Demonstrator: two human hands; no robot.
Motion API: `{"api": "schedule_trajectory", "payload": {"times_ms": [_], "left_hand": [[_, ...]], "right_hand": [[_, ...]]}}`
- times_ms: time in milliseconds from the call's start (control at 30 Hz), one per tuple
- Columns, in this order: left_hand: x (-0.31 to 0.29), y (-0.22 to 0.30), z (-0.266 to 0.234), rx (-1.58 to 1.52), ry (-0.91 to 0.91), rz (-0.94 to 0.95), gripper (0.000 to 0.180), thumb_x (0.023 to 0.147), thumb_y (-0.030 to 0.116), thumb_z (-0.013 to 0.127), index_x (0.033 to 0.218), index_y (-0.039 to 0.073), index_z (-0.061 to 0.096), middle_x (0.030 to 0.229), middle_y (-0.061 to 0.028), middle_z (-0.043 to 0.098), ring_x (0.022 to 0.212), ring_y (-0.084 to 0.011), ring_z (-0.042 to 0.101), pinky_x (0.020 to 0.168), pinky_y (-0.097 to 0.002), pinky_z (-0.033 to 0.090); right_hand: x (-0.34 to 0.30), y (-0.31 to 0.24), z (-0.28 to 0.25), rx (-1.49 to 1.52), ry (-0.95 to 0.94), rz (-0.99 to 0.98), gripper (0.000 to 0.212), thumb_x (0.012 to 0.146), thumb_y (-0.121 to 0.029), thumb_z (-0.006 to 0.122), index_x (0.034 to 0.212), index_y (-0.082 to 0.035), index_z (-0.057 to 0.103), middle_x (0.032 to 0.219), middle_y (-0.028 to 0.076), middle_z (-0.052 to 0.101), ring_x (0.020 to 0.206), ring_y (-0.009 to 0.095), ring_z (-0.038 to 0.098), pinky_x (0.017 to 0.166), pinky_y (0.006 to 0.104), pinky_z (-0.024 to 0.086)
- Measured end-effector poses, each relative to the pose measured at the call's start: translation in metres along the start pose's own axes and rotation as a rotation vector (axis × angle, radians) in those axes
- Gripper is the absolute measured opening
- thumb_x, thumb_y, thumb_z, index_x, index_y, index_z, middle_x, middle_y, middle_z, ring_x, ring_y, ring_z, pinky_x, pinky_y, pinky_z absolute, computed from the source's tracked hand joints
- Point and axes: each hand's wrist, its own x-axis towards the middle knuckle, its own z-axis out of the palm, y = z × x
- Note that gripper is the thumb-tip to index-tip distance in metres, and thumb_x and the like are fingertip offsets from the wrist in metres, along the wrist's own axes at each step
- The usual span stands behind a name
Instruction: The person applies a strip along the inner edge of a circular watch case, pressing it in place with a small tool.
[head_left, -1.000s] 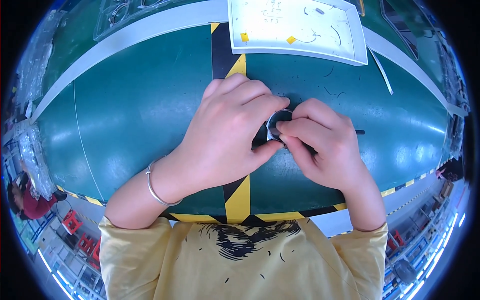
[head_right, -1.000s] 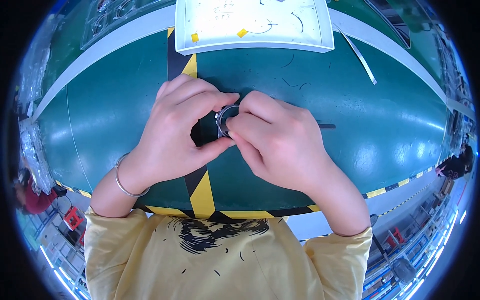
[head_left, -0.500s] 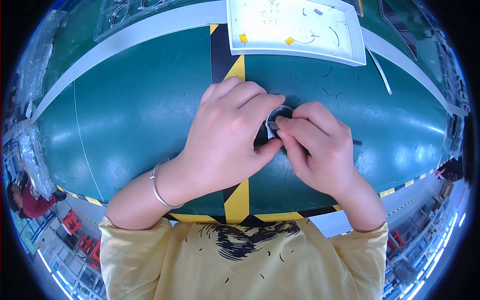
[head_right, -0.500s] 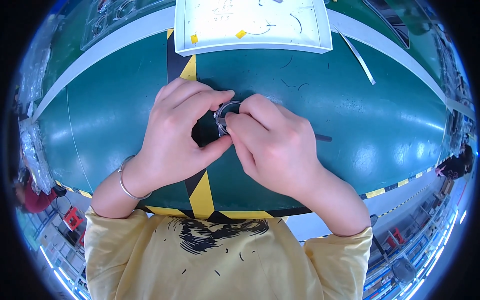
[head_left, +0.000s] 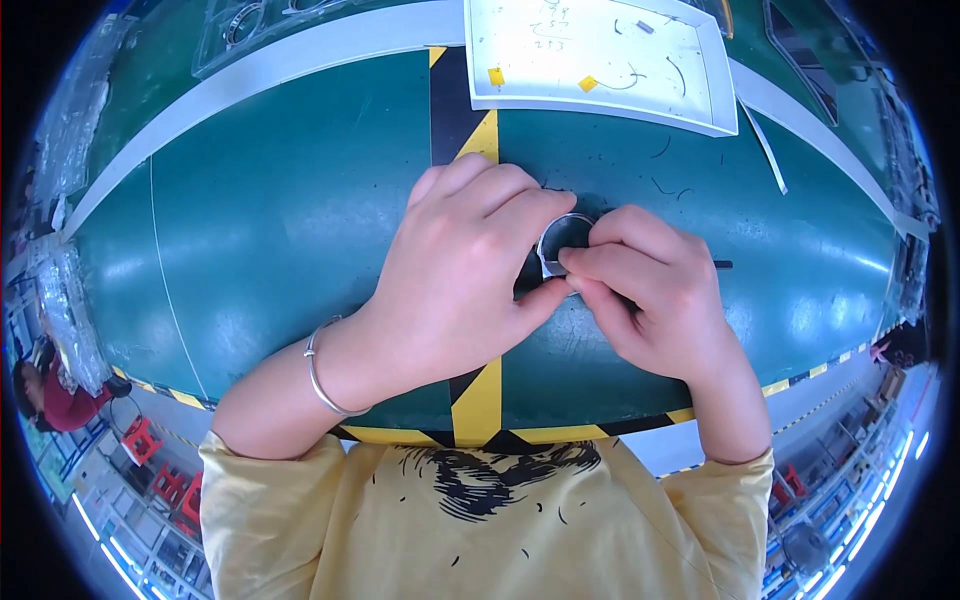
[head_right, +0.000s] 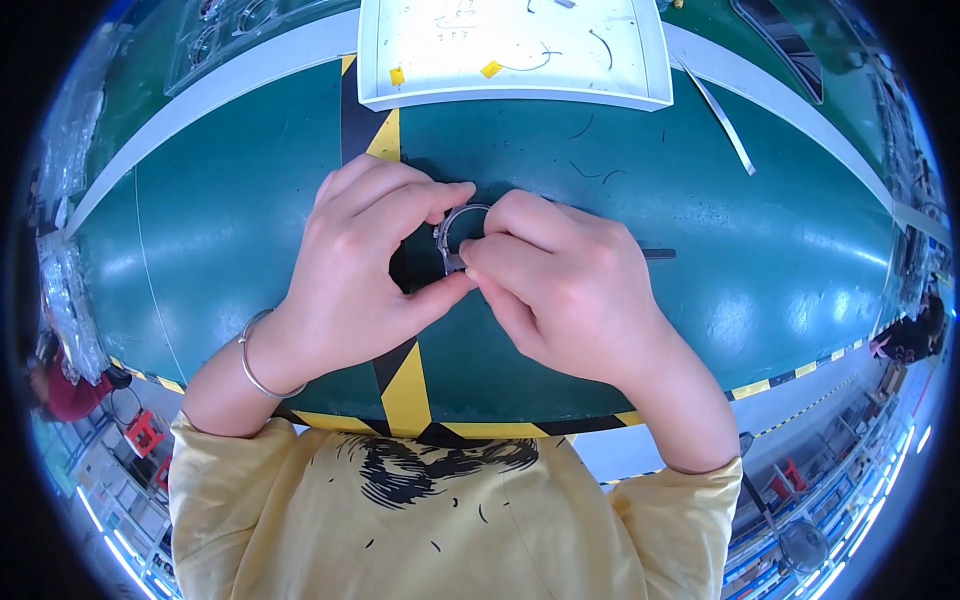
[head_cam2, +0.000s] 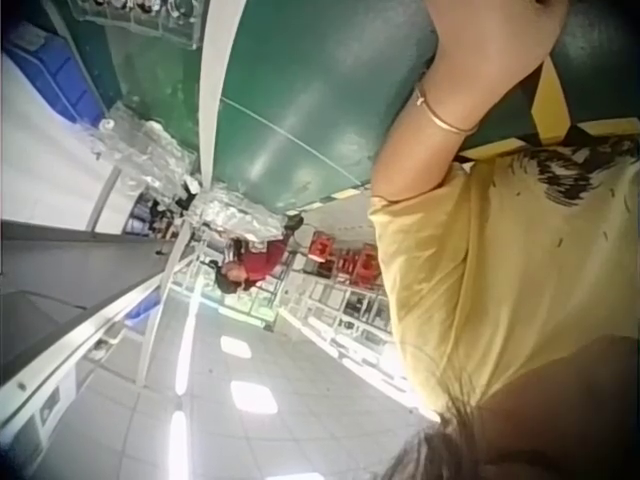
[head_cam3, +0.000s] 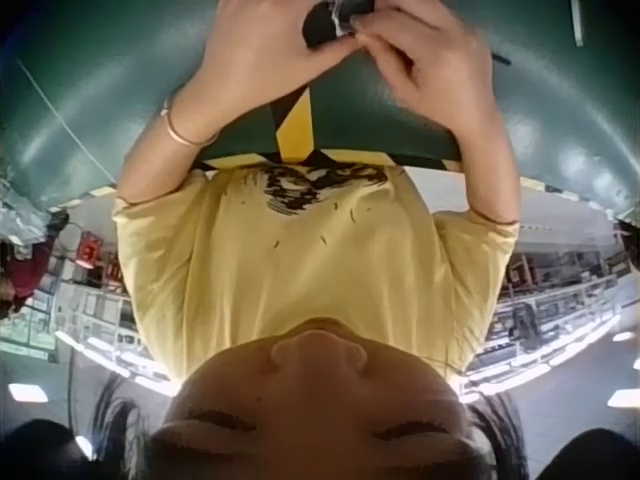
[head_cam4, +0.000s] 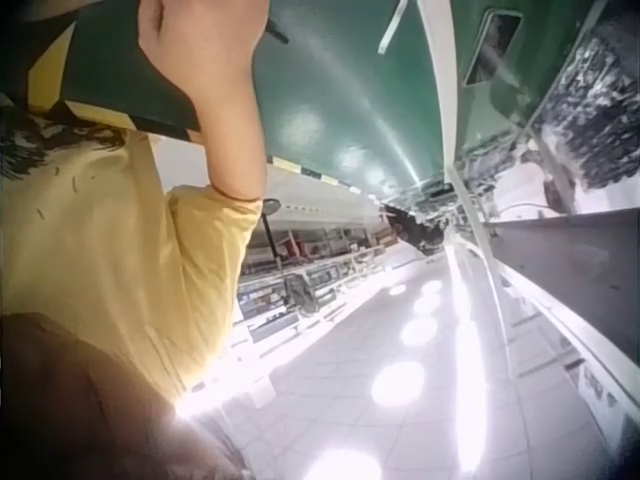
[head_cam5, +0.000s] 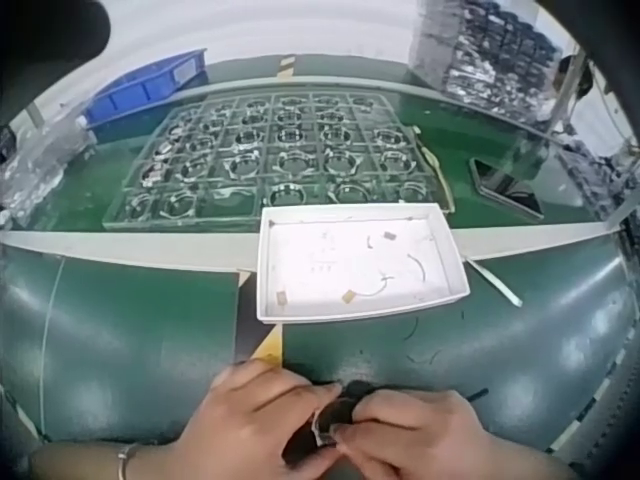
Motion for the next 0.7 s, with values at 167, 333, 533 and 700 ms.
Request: {"api": "schedule_trajectory", "payload": {"times_ms": [167,333,533,700], "left_hand": [[0.001,0.001,0.0,0.001,0.014,0.007,0.047,0.063,0.012,0.086,0.108,0.005,0.073,0.092,-0.007,0.066,0.089,-0.0271,0.061,0.083,-0.0388,0.047],[0.0,0.0,0.0,0.006,0.008,-0.005,0.046,0.064,0.012,0.085,0.108,0.005,0.073,0.092,-0.0066,0.067,0.088,-0.027,0.061,0.082,-0.0388,0.047],[0.0,0.003,0.0,0.024,0.026,0.002,0.048,0.064,0.013,0.086,0.109,0.007,0.073,0.092,-0.0055,0.066,0.09,-0.0265,0.061,0.084,-0.0394,0.046],[-0.001,0.008,-0.003,0.039,-0.003,-0.033,0.052,0.064,0.016,0.087,0.113,0.008,0.073,0.091,-0.0037,0.064,0.09,-0.0253,0.06,0.087,-0.0396,0.043]], "right_hand": [[-0.001,-0.004,0.01,-0.044,0.108,0.009,0.019,0.074,0.005,0.077,0.09,-0.003,0.074,0.084,0.007,0.061,0.061,0.022,0.06,0.051,0.0326,0.046],[-0.001,-0.002,0.003,-0.02,0.051,0.021,0.018,0.075,0.005,0.077,0.091,-0.003,0.074,0.084,0.008,0.062,0.062,0.022,0.06,0.051,0.0329,0.047],[0.0,-0.006,0.009,-0.046,0.085,0.041,0.018,0.075,0.005,0.076,0.091,-0.003,0.074,0.085,0.008,0.062,0.063,0.024,0.061,0.052,0.0333,0.048],[-0.001,-0.004,0.008,-0.048,0.099,0.041,0.017,0.075,0.005,0.076,0.09,-0.003,0.074,0.085,0.008,0.062,0.063,0.024,0.062,0.053,0.0335,0.049]]}}
